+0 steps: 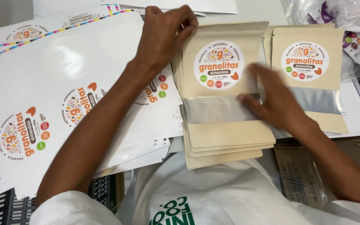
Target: Peeling labels from a sheet and applying them to packaging pouches
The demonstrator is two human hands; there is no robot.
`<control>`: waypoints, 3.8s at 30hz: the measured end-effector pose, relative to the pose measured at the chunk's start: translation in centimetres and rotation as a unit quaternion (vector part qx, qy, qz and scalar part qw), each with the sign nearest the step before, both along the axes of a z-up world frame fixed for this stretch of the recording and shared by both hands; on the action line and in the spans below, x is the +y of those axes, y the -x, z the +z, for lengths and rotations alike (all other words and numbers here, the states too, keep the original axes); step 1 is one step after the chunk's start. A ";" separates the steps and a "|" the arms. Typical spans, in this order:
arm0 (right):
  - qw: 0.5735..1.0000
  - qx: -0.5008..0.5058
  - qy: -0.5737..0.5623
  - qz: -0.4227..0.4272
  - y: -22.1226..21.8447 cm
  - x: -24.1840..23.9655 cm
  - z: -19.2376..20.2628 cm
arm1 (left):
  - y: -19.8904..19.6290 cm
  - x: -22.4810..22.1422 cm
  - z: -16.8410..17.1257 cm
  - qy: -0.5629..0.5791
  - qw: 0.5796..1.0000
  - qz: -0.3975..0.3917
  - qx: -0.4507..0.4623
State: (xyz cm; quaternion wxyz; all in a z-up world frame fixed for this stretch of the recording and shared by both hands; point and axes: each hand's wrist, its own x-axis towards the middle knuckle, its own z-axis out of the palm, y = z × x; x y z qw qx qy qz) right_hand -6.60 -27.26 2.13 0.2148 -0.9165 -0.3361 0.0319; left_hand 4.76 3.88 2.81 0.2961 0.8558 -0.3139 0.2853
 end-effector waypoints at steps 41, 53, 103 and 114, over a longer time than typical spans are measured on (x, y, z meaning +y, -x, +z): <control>0.798 0.455 -0.394 -0.021 -3.7 15.4 1.0 | 15.3 3.8 0.1 0.022 0.971 0.172 0.166; 0.829 0.471 -0.269 -0.136 -1.8 15.0 3.6 | 11.6 18.6 4.0 0.201 0.948 0.236 0.071; 0.991 -0.059 -0.010 -0.123 -1.5 -1.1 -1.0 | -0.2 1.5 1.5 0.079 0.987 -0.074 0.120; 0.814 0.102 -0.373 -0.433 -6.4 -21.1 -5.2 | 5.6 2.6 -3.0 -0.080 0.992 -0.041 0.092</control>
